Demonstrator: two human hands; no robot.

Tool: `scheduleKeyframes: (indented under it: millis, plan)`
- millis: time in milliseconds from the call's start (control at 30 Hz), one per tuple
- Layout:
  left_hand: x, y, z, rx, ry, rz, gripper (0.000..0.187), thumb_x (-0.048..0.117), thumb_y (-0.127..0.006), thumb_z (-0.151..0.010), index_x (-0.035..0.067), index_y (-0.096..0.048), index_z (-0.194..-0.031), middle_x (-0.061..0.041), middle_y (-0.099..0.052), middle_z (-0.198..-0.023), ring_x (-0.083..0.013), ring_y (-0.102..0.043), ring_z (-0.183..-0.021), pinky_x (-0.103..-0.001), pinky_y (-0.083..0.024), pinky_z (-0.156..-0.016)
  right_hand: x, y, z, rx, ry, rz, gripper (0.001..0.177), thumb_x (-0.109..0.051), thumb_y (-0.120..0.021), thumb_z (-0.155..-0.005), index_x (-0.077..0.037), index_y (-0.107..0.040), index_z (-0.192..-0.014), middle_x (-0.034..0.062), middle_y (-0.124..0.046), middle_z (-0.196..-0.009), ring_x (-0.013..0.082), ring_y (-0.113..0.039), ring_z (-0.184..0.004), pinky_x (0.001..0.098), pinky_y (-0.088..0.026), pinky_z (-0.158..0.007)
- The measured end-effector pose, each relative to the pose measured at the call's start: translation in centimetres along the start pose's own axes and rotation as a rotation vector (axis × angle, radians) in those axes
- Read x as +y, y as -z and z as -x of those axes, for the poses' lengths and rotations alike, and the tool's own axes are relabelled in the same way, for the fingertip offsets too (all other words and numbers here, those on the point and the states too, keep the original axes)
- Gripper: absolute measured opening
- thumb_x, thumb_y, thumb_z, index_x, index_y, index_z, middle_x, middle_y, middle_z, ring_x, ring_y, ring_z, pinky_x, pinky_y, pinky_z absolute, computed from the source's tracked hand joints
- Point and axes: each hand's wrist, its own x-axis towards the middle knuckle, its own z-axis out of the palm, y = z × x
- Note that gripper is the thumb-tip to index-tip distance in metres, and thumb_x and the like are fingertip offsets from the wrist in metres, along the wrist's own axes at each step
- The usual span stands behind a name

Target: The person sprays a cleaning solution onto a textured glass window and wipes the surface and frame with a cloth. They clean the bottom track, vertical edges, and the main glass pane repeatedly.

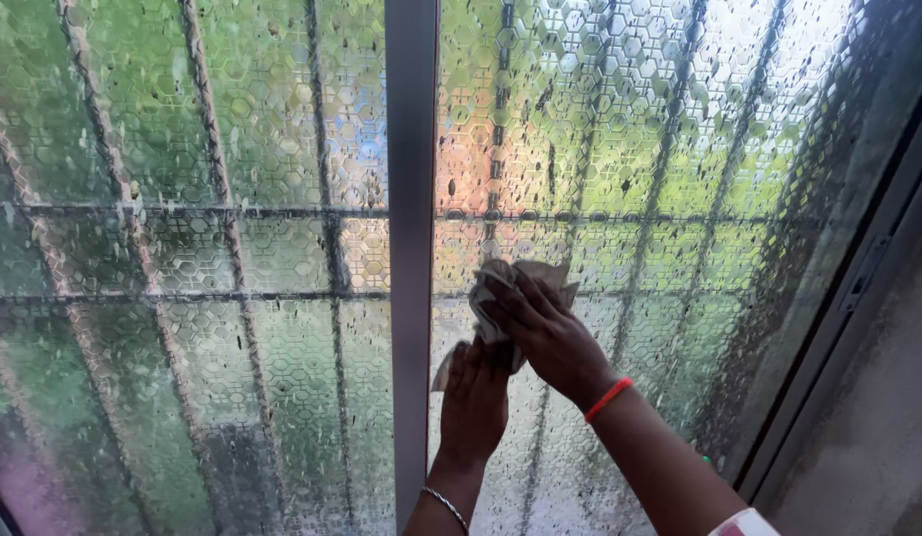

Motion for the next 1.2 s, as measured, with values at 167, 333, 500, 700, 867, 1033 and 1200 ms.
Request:
scheduleKeyframes:
  millis: [167,333,500,700,867,1033,1200]
  plan:
    - [1.0,0.2,-5.5,0.120,0.124,0.021,0.051,0.007,-0.053,-0.096,-0.006,-0.047,-0.145,-0.028,-0.051,-0.147,-0.0443,-0.042,-0.145,-0.057,-0.026,-0.121,1.8,0.9,-3.9,0.135,-0.074,0.018,0.057,-0.005,-0.056,-0.093,-0.013,-0.055,-0.149,0.0098,-0.035,-0.166,0.0330,-0.032,-0.154,0.0507,-0.029,-0.124]
    - [2.5,-3.2,-3.0,0.087,0.211,0.005,0.052,0.009,-0.055,-0.095,-0.009,-0.045,-0.143,-0.034,-0.049,-0.143,-0.0505,-0.043,-0.139,-0.059,-0.026,-0.123,0.4,-0.7,-1.9,0.133,-0.080,-0.109,0.054,-0.014,-0.056,-0.096,-0.008,-0.054,-0.150,0.0130,-0.033,-0.167,0.0353,-0.030,-0.155,0.0520,-0.027,-0.125]
    - [4.5,-6.1,-0.3,0.034,0.240,-0.036,0.054,0.011,-0.056,-0.093,-0.010,-0.045,-0.141,-0.035,-0.049,-0.141,-0.0532,-0.041,-0.136,-0.060,-0.025,-0.121,2.5,-1.5,1.7,0.107,0.038,-0.070,0.053,-0.015,-0.054,-0.099,-0.011,-0.054,-0.152,0.0082,-0.036,-0.166,0.0318,-0.031,-0.156,0.0505,-0.024,-0.129]
    - [8.9,-7.2,-5.8,0.110,0.118,0.022,0.054,0.009,-0.056,-0.094,-0.006,-0.046,-0.145,-0.029,-0.048,-0.148,-0.0451,-0.040,-0.145,-0.056,-0.025,-0.124,10.6,1.9,3.9,0.105,0.049,0.242,0.056,-0.009,-0.052,-0.098,-0.015,-0.052,-0.154,0.0099,-0.034,-0.167,0.0314,-0.029,-0.155,0.0545,-0.023,-0.126]
    - [11.8,-7.3,-11.3,0.138,0.058,0.027,0.057,0.002,-0.053,-0.091,-0.005,-0.049,-0.148,-0.027,-0.046,-0.152,-0.0414,-0.038,-0.148,-0.054,-0.025,-0.125,14.0,4.5,4.2,0.163,-0.157,0.131,0.056,-0.011,-0.055,-0.099,-0.005,-0.047,-0.154,0.0174,-0.028,-0.168,0.0379,-0.027,-0.156,0.0547,-0.026,-0.125]
    - [11.0,-9.4,-7.3,0.058,0.029,0.043,0.051,0.002,-0.054,-0.091,-0.005,-0.052,-0.141,-0.026,-0.049,-0.148,-0.0423,-0.040,-0.145,-0.054,-0.025,-0.127,10.7,1.6,6.1,0.133,-0.191,0.018,0.058,-0.008,-0.054,-0.097,-0.003,-0.045,-0.154,0.0177,-0.026,-0.169,0.0406,-0.024,-0.157,0.0530,-0.025,-0.127]
    - [10.8,-11.1,3.0,-0.170,0.093,0.123,0.057,0.001,-0.056,-0.082,-0.006,-0.052,-0.139,-0.027,-0.051,-0.140,-0.0457,-0.043,-0.137,-0.054,-0.025,-0.121,5.6,-1.7,12.6,-0.019,-0.140,-0.027,0.062,-0.006,-0.052,-0.090,-0.007,-0.046,-0.152,0.0172,-0.027,-0.167,0.0403,-0.021,-0.155,0.0521,-0.020,-0.125]
